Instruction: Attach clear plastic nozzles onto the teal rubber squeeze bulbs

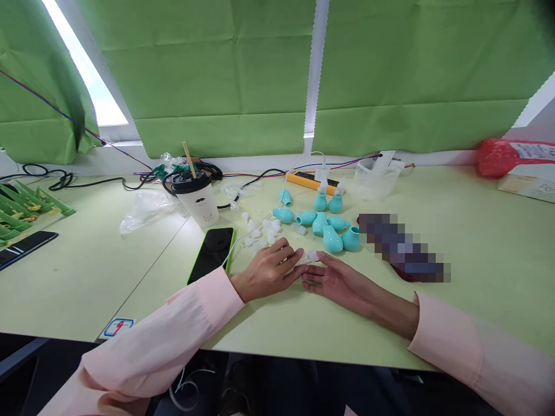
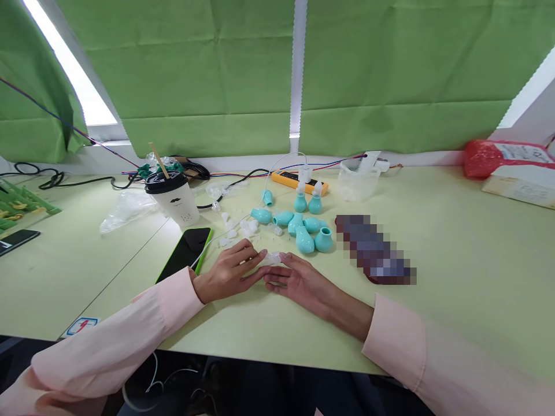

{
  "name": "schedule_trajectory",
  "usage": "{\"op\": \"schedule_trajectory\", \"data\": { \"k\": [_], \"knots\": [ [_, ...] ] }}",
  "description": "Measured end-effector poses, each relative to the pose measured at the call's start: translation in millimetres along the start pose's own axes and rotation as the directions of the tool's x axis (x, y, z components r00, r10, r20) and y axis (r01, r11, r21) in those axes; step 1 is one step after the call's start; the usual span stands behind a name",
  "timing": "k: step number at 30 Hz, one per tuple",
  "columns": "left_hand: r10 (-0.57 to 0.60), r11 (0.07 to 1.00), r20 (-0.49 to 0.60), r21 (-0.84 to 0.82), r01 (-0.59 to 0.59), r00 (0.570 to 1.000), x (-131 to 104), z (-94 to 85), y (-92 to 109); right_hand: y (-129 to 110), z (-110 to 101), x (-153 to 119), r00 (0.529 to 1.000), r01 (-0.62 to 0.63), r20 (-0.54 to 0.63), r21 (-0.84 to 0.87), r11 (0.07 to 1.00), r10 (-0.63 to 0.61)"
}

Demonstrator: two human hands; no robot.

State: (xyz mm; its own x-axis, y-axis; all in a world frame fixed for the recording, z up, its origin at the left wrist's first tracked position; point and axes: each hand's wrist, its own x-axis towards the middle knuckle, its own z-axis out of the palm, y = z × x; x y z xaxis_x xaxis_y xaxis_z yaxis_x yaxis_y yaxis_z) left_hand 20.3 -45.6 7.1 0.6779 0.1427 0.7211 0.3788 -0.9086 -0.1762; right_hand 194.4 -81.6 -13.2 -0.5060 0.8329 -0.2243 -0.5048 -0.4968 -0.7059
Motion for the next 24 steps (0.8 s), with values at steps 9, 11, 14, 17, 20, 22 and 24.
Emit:
{"op": "schedule_trajectory", "data": {
  "k": [9, 11, 14, 17, 20, 22, 24],
  "knots": [
    [-0.094, 0.995, -0.086, 0.018, 0.096, 0.992, -3, -0.6, -2, -6, 9, -5, 0.998, 0.035, 0.06, -0.076, 0.996, -0.031],
    [-0.093, 0.995, -0.131, 0.035, 0.099, 0.987, -2, -1.1, -3, -9, 11, -8, 0.997, 0.073, 0.034, -0.189, 0.979, -0.068],
    [-0.172, 0.985, -0.176, -0.02, 0.171, 0.969, -1, 0.3, -5, -16, 12, -12, 0.962, 0.194, -0.064, -0.521, 0.831, -0.265],
    [-0.3, 0.95, -0.15, -0.138, 0.28, 0.942, -1, 3.6, -5, -29, 7, -19, 0.729, 0.33, 0.072, -0.908, 0.258, -0.68],
    [-0.452, 0.867, -0.044, -0.256, 0.427, 0.891, -4, 5.5, -2, -49, -3, -25, 0.428, 0.101, 0.456, -0.882, -0.46, -0.78],
    [-0.518, 0.811, 0.013, -0.312, 0.496, 0.855, -5, 5.0, 0, -61, -10, -28, 0.423, -0.186, 0.514, -0.756, -0.627, -0.746],
    [-0.545, 0.775, 0.034, -0.361, 0.519, 0.838, -5, 3.9, 0, -67, -18, -29, 0.497, -0.401, 0.449, -0.64, -0.656, -0.743]
  ]
}}
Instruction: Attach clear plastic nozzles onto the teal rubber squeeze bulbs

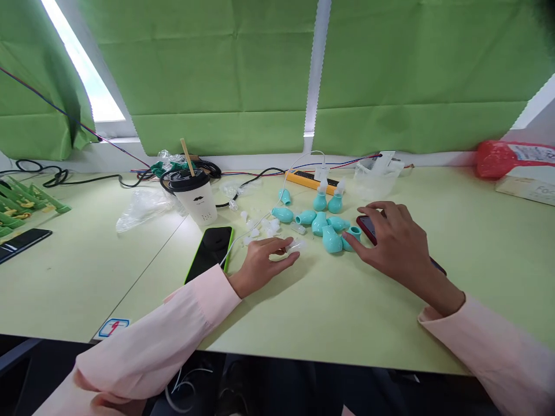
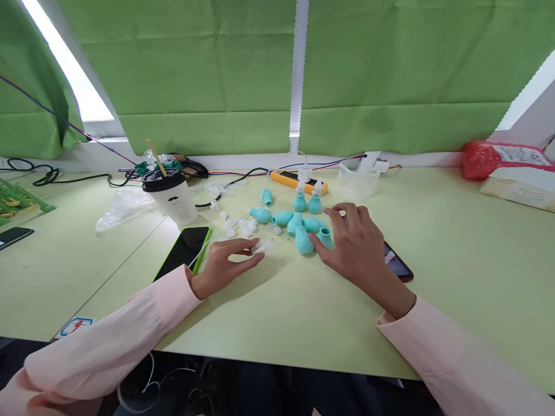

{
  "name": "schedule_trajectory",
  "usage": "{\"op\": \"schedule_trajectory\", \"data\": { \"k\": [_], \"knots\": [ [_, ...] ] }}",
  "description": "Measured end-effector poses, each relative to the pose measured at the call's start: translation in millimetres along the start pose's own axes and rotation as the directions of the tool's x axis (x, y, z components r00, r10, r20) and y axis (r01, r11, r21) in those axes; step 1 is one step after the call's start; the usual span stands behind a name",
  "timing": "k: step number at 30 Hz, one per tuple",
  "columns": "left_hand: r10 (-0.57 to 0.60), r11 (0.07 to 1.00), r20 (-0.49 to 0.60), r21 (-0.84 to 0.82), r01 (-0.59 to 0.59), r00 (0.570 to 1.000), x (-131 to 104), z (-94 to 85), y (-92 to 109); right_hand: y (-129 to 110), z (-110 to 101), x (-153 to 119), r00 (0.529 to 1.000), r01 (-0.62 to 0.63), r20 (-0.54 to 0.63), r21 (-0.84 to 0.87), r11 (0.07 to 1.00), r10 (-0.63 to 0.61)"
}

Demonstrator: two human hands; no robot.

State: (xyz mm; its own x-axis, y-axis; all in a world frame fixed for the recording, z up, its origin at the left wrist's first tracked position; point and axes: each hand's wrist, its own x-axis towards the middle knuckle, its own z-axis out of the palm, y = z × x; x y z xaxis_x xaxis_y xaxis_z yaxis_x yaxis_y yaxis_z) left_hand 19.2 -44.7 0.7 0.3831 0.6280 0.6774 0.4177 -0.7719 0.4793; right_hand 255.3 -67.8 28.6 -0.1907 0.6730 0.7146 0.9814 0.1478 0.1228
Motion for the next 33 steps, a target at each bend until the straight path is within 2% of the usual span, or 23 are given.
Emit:
{"op": "schedule_trajectory", "data": {
  "k": [2, 4, 6, 9, 10, 12, 14, 15, 17, 18, 20, 22, 24, 26, 29, 33],
  "knots": [
    [-0.024, 0.998, 0.009, -0.05, 0.025, 1.0, 1, -0.8, 1, 4, 6, -1, 0.989, 0.011, 0.15, -0.119, 0.993, 0.007],
    [-0.06, 0.993, 0.023, -0.097, 0.062, 0.998, 2, -1.3, 2, 6, 12, -3, 0.959, 0.04, 0.282, -0.14, 0.989, 0.001],
    [-0.114, 0.984, 0.03, -0.136, 0.117, 0.993, 3, -1.4, 3, 8, 16, -3, 0.932, 0.023, 0.362, -0.114, 0.993, 0.02],
    [-0.191, 0.96, 0.044, -0.2, 0.196, 0.981, 3, -1.8, 5, 10, 13, 2, 0.901, -0.087, 0.427, -0.013, 0.996, 0.084],
    [-0.207, 0.95, 0.059, -0.225, 0.215, 0.976, 3, -2.0, 5, 11, 10, 4, 0.904, -0.133, 0.414, 0.044, 0.99, 0.103],
    [-0.231, 0.929, 0.101, -0.273, 0.25, 0.968, 4, -2.2, 6, 9, 3, 6, 0.947, -0.206, 0.292, 0.221, 0.953, 0.137],
    [-0.267, 0.898, 0.146, -0.321, 0.301, 0.953, 5, -2.1, 6, 4, -4, 4, 0.974, -0.221, 0.143, 0.483, 0.847, 0.173],
    [-0.291, 0.876, 0.164, -0.35, 0.332, 0.942, 5, -1.9, 6, -1, -7, 2, 0.977, -0.213, 0.116, 0.61, 0.764, 0.179],
    [-0.329, 0.812, 0.213, -0.434, 0.39, 0.92, 6, -1.6, 7, -13, -11, -4, 0.976, -0.218, 0.181, 0.776, 0.592, 0.122],
    [-0.335, 0.768, 0.25, -0.487, 0.416, 0.909, 7, -1.7, 7, -19, -12, -8, 0.972, -0.223, 0.224, 0.804, 0.551, 0.067],
    [-0.338, 0.663, 0.326, -0.584, 0.469, 0.883, 8, -2.6, 9, -31, -13, -14, 0.965, -0.193, 0.257, 0.812, 0.551, -0.04],
    [-0.366, 0.562, 0.388, -0.633, 0.533, 0.846, 10, -4.3, 10, -38, -12, -18, 0.969, -0.115, 0.221, 0.799, 0.591, -0.11],
    [-0.41, 0.502, 0.425, -0.633, 0.589, 0.807, 11, -6.4, 11, -42, -9, -20, 0.974, -0.034, 0.165, 0.781, 0.624, -0.153],
    [-0.43, 0.475, 0.463, -0.614, 0.63, 0.775, 11, -8.0, 11, -42, -6, -22, 0.973, 0.007, 0.141, 0.772, 0.636, -0.182],
    [-0.403, 0.437, 0.536, -0.6, 0.67, 0.742, 11, -8.3, 10, -41, -2, -24, 0.959, -0.009, 0.186, 0.776, 0.63, -0.215],
    [-0.381, 0.421, 0.573, -0.591, 0.688, 0.726, 10, -7.0, 8, -42, 1, -27, 0.932, -0.04, 0.263, 0.761, 0.647, -0.251]
  ]
}}
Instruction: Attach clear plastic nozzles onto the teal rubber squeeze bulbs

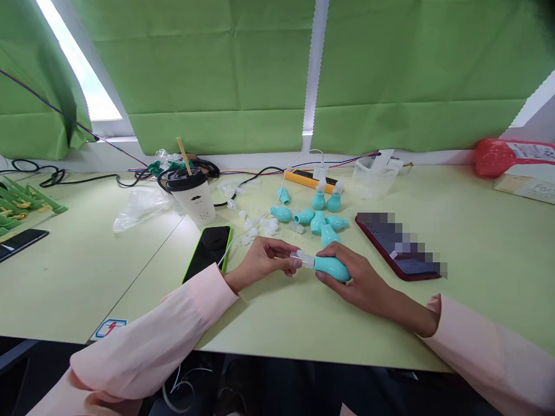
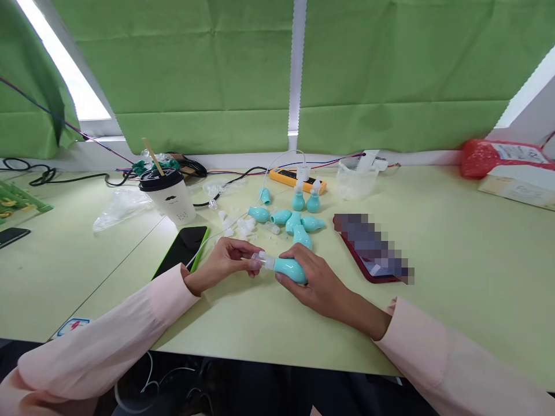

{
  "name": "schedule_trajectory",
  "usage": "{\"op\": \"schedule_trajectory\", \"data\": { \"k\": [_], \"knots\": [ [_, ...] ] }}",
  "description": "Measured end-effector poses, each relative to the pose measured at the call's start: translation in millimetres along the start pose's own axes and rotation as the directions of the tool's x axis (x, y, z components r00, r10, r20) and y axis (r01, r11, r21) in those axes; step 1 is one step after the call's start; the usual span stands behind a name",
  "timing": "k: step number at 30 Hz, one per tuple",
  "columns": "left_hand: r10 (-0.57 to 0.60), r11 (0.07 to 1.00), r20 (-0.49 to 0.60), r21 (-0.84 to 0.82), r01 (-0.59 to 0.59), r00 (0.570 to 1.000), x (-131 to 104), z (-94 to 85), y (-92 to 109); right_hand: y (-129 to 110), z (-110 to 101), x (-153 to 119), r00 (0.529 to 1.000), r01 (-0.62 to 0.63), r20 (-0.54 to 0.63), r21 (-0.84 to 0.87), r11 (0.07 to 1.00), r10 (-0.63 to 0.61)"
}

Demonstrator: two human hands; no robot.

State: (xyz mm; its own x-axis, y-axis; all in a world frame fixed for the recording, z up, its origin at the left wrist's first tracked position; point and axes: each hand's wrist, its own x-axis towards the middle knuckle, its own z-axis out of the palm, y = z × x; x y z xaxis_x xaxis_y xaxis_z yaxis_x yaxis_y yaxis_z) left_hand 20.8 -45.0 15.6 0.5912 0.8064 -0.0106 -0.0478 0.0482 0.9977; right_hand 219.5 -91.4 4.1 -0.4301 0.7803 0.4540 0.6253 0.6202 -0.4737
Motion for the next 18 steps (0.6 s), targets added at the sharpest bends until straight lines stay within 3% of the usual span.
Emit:
{"op": "schedule_trajectory", "data": {
  "k": [5, 10, 18],
  "knots": [
    [-0.008, 0.996, -0.019, 0.083, 0.009, 1.0, 0.7, 1.5, 0.1, 1.8, 3.4, -2.6, 0.999, -0.019, 0.025, -0.084, 0.996, 0.021],
    [0.012, 0.997, -0.023, 0.08, -0.01, 1.0, 0.2, 4.6, -0.7, 6.6, 7.7, -4.3, 0.998, 0.04, 0.047, -0.141, 0.989, -0.034],
    [0.05, 0.992, -0.031, 0.121, -0.046, 0.998, -3.5, 5.2, 0.3, 0.2, 6.7, -2.9, 0.997, -0.051, 0.057, -0.014, 0.999, 0.052]
  ]
}}
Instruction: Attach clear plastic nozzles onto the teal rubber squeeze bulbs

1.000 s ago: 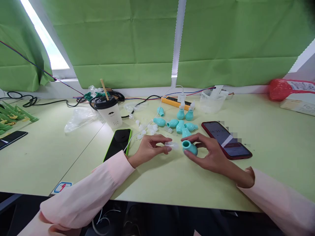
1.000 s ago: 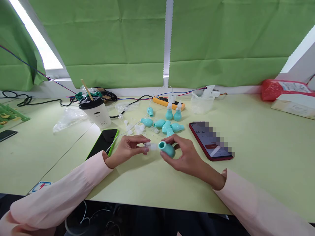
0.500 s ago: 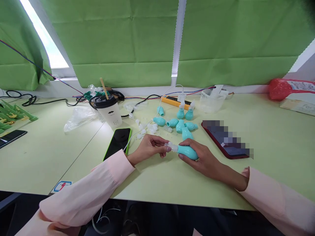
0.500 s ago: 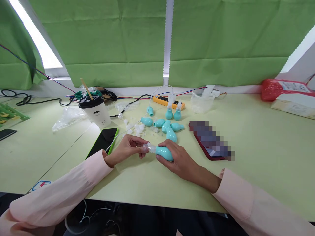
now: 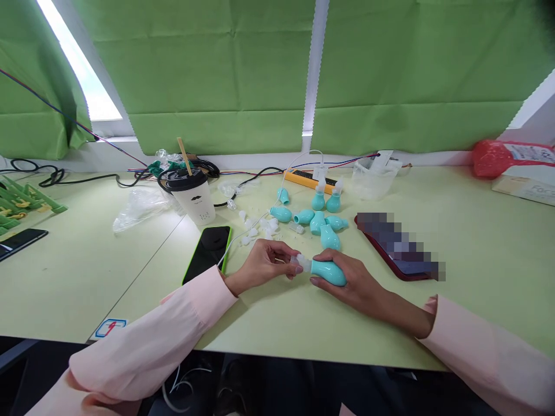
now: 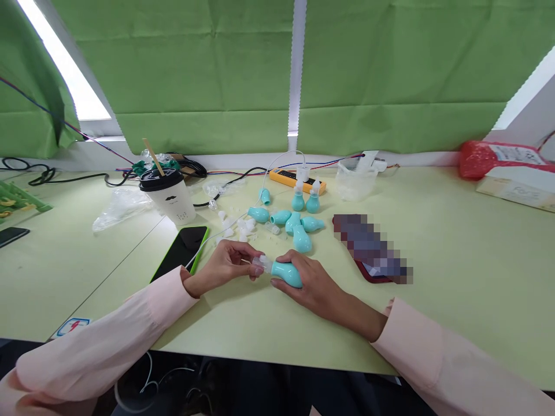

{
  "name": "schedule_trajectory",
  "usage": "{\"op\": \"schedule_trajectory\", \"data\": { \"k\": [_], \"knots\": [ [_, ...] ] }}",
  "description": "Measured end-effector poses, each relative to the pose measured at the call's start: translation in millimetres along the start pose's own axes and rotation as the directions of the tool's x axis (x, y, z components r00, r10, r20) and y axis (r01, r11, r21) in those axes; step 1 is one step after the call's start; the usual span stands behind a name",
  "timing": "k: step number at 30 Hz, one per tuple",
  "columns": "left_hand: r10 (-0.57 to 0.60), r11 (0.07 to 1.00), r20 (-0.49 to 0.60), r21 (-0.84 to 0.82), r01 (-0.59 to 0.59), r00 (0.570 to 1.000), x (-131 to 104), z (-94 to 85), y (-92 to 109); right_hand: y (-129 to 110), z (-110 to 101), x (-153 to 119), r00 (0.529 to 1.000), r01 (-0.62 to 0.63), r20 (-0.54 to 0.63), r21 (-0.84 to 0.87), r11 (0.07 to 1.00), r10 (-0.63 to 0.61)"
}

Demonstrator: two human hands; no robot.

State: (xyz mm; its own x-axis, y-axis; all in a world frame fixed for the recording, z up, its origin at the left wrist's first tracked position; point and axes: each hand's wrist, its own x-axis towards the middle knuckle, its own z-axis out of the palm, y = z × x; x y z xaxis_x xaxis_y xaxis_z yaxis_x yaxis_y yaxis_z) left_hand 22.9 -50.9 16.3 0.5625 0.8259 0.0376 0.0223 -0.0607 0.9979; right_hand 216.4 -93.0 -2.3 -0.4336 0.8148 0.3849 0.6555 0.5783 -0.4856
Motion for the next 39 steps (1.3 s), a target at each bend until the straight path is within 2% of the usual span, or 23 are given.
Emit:
{"op": "schedule_trajectory", "data": {
  "k": [4, 9, 11, 14, 17, 19, 22, 27, 31, 32, 34, 36, 37, 38, 39],
  "knots": [
    [0.039, 0.999, 0.001, 0.038, -0.039, 0.999, -3, 0.4, 0, -5, -2, 1, 0.995, -0.096, 0.031, 0.123, 0.988, 0.093],
    [0.1, 0.987, -0.035, 0.126, -0.095, 0.994, -5, 3.3, 1, -13, -6, 5, 0.973, -0.232, 0.082, 0.297, 0.926, 0.217],
    [0.161, 0.963, -0.036, 0.226, -0.149, 0.986, -6, 3.5, 1, -15, -8, 7, 0.953, -0.303, 0.149, 0.39, 0.869, 0.265],
    [0.267, 0.896, 0.002, 0.367, -0.249, 0.964, -8, 2.9, 2, -16, -10, 9, 0.888, -0.454, 0.328, 0.525, 0.719, 0.321],
    [0.351, 0.833, 0.055, 0.439, -0.338, 0.935, -9, 1.9, 3, -14, -12, 11, 0.834, -0.547, 0.452, 0.597, 0.587, 0.318],
    [0.391, 0.8, 0.093, 0.457, -0.389, 0.915, -9, 1.1, 4, -13, -14, 12, 0.818, -0.568, 0.499, 0.623, 0.538, 0.287],
    [0.418, 0.773, 0.143, 0.464, -0.434, 0.897, -8, -0.4, 5, -10, -16, 13, 0.807, -0.578, 0.539, 0.634, 0.514, 0.241],
    [0.454, 0.73, 0.185, 0.483, -0.483, 0.872, -8, 0.8, 5, -9, -10, 13, 0.844, -0.515, 0.504, 0.667, 0.537, 0.183],
    [0.474, 0.716, 0.196, 0.482, -0.505, 0.859, -8, -2.9, 10, -8, -2, 11, 0.883, -0.468, 0.394, 0.702, 0.536, 0.254],
    [0.494, 0.706, 0.168, 0.494, -0.507, 0.853, -6, -6.9, 12, -8, -1, 10, 0.887, -0.461, 0.364, 0.71, 0.532, 0.283],
    [0.56, 0.672, 0.04, 0.562, -0.482, 0.828, -1, -19.2, 17, -7, -1, 10, 0.896, -0.44, 0.311, 0.723, 0.533, 0.317],
    [0.646, 0.602, -0.132, 0.694, -0.395, 0.752, 5, -35.2, 21, -7, -1, 10, 0.908, -0.41, 0.264, 0.723, 0.556, 0.326],
    [0.672, 0.553, -0.168, 0.762, -0.338, 0.721, 9, -43.1, 22, -6, -1, 10, 0.913, -0.396, 0.244, 0.718, 0.572, 0.326],
    [0.676, 0.497, -0.166, 0.822, -0.278, 0.718, 12, -50.2, 22, -6, -1, 10, 0.917, -0.385, 0.225, 0.713, 0.586, 0.328],
    [0.657, 0.429, -0.134, 0.876, -0.221, 0.742, 14, -56.0, 21, -6, -2, 10, 0.919, -0.378, 0.208, 0.709, 0.596, 0.335]
  ]
}}
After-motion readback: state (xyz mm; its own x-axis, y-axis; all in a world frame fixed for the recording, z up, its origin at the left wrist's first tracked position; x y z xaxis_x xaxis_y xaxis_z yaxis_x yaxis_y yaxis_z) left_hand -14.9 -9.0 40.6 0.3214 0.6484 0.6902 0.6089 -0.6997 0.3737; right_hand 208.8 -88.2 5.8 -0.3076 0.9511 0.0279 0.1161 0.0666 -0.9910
